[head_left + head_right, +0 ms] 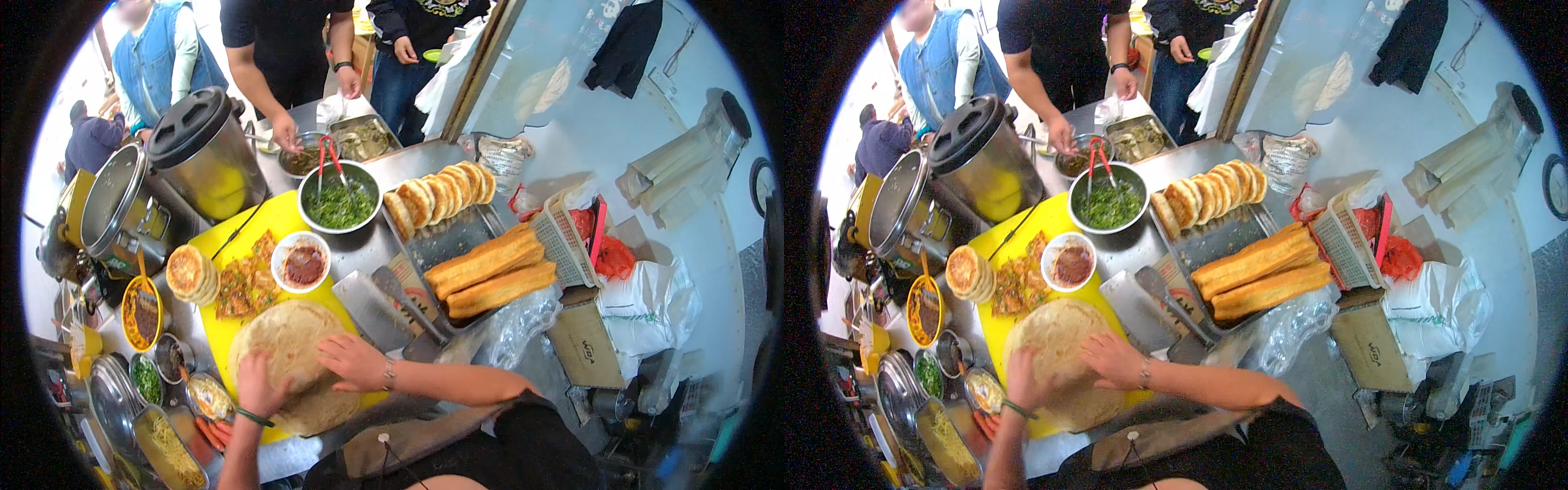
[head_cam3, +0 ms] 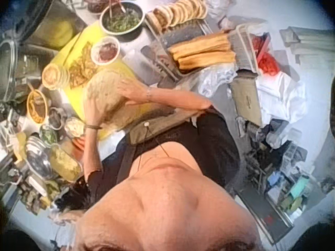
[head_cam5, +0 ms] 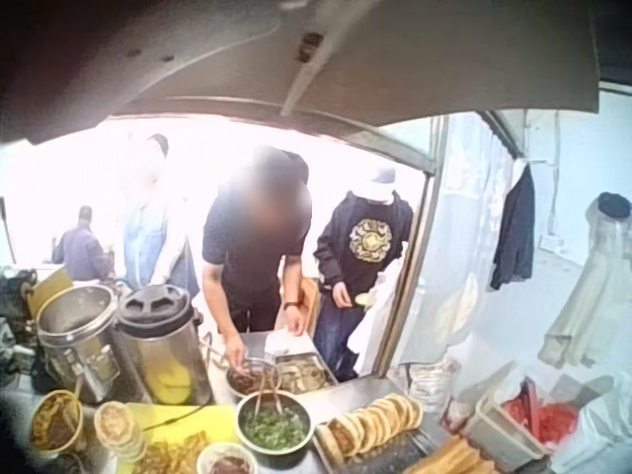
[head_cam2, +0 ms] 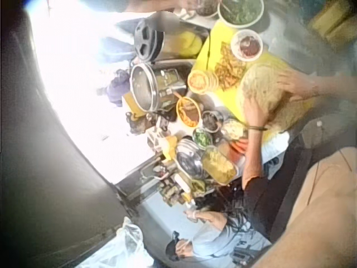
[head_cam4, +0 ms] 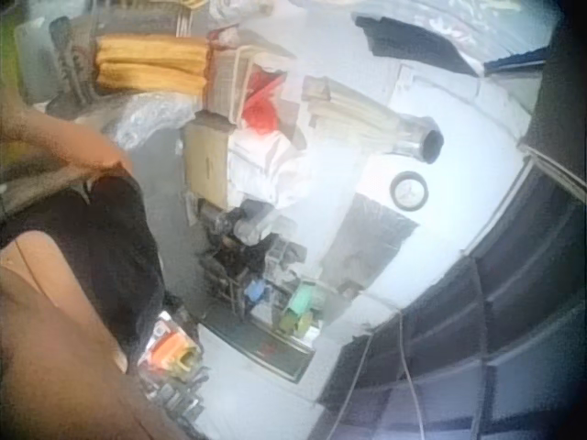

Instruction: The person assembles a wrap by spreading sauce on a flatbread, adding shredded vegetables, a fried egg, and a sausage, then folding and rolling it into a cylindrical shape. The finished wrap is placed into a plastic bag for takeaway.

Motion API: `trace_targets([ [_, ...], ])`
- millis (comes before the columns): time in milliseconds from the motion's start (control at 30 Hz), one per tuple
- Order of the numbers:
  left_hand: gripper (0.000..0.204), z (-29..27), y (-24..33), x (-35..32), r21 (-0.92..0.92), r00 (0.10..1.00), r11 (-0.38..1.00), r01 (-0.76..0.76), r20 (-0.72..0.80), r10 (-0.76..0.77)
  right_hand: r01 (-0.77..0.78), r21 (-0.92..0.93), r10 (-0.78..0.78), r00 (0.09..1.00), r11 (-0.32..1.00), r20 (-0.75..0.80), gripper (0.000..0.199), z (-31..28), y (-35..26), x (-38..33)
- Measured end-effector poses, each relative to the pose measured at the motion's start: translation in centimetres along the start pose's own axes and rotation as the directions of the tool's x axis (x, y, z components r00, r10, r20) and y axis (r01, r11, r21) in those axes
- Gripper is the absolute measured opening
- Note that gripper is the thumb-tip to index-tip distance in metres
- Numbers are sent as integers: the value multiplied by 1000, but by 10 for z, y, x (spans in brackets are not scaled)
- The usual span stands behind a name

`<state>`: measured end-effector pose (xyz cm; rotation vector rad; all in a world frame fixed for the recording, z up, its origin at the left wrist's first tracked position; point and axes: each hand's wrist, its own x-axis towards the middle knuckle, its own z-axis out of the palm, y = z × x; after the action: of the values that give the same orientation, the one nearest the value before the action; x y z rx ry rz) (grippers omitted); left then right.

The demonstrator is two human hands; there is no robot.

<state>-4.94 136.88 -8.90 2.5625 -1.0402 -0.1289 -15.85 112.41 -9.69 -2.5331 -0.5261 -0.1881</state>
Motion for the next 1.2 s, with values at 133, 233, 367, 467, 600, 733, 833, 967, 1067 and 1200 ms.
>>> trace_targets([
  [133,41,-39,61,145,-77,958,965,-250,-165,235,-141,125,147,988,982,-42,43,-90,37,-82],
  [233,30,-39,127,288,-31,835,856,-516,-240,495,-290,155,319,924,944,-210,29,-143,68,-142],
  [367,37,14,210,493,-298,941,893,-338,-116,318,-514,159,531,751,843,-393,22,-180,82,-209],
  [467,52,70,238,625,-249,969,939,-236,-133,209,-591,182,600,658,786,-455,13,-184,81,-234],
  [600,68,129,271,717,-386,992,916,112,-18,-129,-696,253,704,496,672,-509,9,-168,79,-255],
  [733,30,147,291,739,-607,982,793,47,-119,-150,-669,392,758,424,631,-496,8,-157,89,-263],
  [833,20,128,297,727,-599,931,788,-142,-351,-99,-653,431,768,404,623,-497,7,-154,93,-268],
  [967,24,106,312,676,299,786,904,-306,-457,417,-630,460,770,406,626,-493,6,-152,97,-267],
  [1067,38,88,207,643,548,963,798,-253,61,264,-558,427,699,494,711,-517,6,-156,94,-258],
  [1200,44,38,206,551,34,976,976,-217,-1,217,-530,528,746,523,664,-413,20,-163,98,-250],
])
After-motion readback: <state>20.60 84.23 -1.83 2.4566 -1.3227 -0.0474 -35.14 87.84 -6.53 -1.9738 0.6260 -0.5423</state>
